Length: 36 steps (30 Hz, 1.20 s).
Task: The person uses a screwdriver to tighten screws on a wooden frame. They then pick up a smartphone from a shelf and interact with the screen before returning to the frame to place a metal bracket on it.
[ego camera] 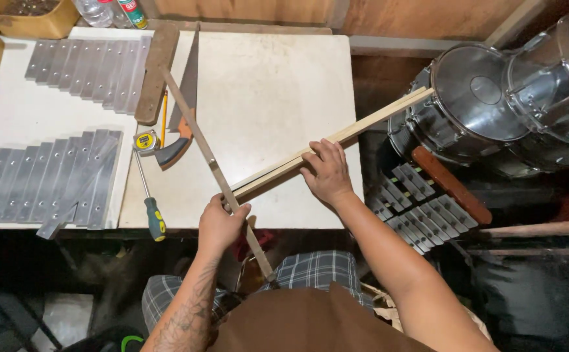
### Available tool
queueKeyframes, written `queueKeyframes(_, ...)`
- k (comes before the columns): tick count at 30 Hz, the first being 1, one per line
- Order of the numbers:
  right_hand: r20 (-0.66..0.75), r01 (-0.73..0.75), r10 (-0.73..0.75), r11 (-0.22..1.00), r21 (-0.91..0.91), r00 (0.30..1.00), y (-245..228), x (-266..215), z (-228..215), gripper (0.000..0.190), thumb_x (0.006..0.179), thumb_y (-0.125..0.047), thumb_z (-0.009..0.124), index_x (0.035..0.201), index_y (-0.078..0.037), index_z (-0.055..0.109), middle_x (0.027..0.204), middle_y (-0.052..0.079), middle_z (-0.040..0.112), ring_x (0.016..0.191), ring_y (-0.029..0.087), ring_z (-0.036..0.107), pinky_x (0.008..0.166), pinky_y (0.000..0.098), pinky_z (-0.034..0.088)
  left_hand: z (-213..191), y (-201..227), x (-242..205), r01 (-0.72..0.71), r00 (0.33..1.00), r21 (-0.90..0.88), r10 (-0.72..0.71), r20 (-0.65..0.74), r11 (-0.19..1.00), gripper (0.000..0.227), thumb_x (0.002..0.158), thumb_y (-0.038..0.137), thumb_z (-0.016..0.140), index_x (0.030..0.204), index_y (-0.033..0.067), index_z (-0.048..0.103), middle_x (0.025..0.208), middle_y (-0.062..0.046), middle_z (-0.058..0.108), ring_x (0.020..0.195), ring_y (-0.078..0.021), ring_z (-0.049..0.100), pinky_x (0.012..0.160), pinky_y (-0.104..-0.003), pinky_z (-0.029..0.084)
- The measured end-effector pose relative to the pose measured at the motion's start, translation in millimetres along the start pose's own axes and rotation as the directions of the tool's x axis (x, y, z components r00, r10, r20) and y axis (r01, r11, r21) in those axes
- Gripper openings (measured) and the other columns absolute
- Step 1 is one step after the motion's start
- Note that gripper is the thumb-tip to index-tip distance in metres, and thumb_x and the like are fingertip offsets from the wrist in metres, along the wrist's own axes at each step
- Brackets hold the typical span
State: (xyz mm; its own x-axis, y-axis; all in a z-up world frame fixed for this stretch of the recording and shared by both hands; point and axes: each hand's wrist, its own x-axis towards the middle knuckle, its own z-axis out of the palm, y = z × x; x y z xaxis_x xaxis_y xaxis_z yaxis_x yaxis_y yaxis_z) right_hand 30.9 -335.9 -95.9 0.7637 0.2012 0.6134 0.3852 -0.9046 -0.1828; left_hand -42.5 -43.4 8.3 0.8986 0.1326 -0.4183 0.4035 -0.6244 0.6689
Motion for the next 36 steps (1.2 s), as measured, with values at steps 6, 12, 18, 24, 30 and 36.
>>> queueKeyframes(6,-0.032,-0.064,0.073,0.974,0.216,0.997,-1.6,2.1,-2.3,0.040,0.079,-0.022,0.083,0.115,-0.014,0.068,0.135,0.015,0.055,0.131,0.042,0.053,0.116,0.0544,0.039,2.4,1.5,0.2,0.045,0.999,-0.043,-0.045,0.009,0.998,0.075,0.088,0.043,0.073,0.144,-0.0020,0.054,0.121,-0.024,0.072,0.122,-0.0397,0.066,0.100,-0.053,0.054)
queueKeyframes(12,0.074,-0.734,0.747,0.623,0.271,0.661,-45.6,31.1,-53.3,0.063,0.087,-0.029,0.082,0.143,-0.019,0.053,0.151,0.012,0.038,0.112,0.040,0.068,0.098,0.0455,0.057,1.6,-7.3,0.9,-0.042,0.999,-0.047,0.042,0.000,0.998,0.071,0.094,0.049,0.064,0.142,-0.0036,0.057,0.119,-0.024,0.072,0.119,-0.0403,0.067,0.100,-0.053,0.053)
queueKeyframes(18,0.184,-0.709,0.686,0.667,0.230,0.704,-44.9,4.8,-43.6,0.071,0.078,-0.032,0.086,0.142,-0.019,0.057,0.147,0.011,0.042,0.101,0.037,0.070,0.092,0.0466,0.059,4.7,-44.0,32.9,-0.601,0.451,0.498,0.780,-0.435,0.625,0.050,0.078,0.002,0.064,0.128,-0.0052,0.062,0.109,-0.025,0.058,0.098,-0.0474,0.065,0.086,-0.051,0.057)
queueKeyframes(24,0.373,-0.447,0.300,0.795,0.411,0.878,-97.8,-47.1,-58.1,0.055,0.083,-0.024,0.081,0.130,-0.004,0.061,0.127,0.021,0.053,0.125,0.045,0.058,0.105,0.0480,0.052,-31.8,0.2,40.7,-0.688,0.434,0.724,0.826,0.359,0.047,0.055,0.094,0.016,0.054,0.144,0.0385,0.054,0.150,-0.012,0.052,0.147,-0.0428,0.039,0.116,-0.063,0.029)
queueKeyframes(30,0.784,-0.478,0.092,0.833,0.277,0.613,-186.9,-60.3,-117.0,0.085,0.082,-0.043,0.084,0.151,-0.019,0.041,0.151,0.015,0.039,0.138,0.036,0.046,0.115,0.0501,0.039,-25.1,17.9,86.8,-0.723,0.454,0.617,0.459,0.764,-0.312,0.042,0.106,0.036,0.040,0.147,0.0438,0.048,0.134,-0.020,0.057,0.132,-0.0479,0.045,0.117,-0.072,0.022)
queueKeyframes(36,0.650,-0.411,0.059,0.817,0.404,0.757,-182.0,-89.8,-98.3,0.074,0.087,-0.024,0.071,0.153,-0.017,0.036,0.143,0.013,0.056,0.119,0.038,0.064,0.092,0.0512,0.055,-17.6,26.9,102.9,-0.790,0.408,0.535,0.394,0.823,-0.299,0.036,0.105,0.031,0.047,0.138,0.0371,0.060,0.113,-0.007,0.069,0.091,-0.0313,0.071,0.077,-0.045,0.050)
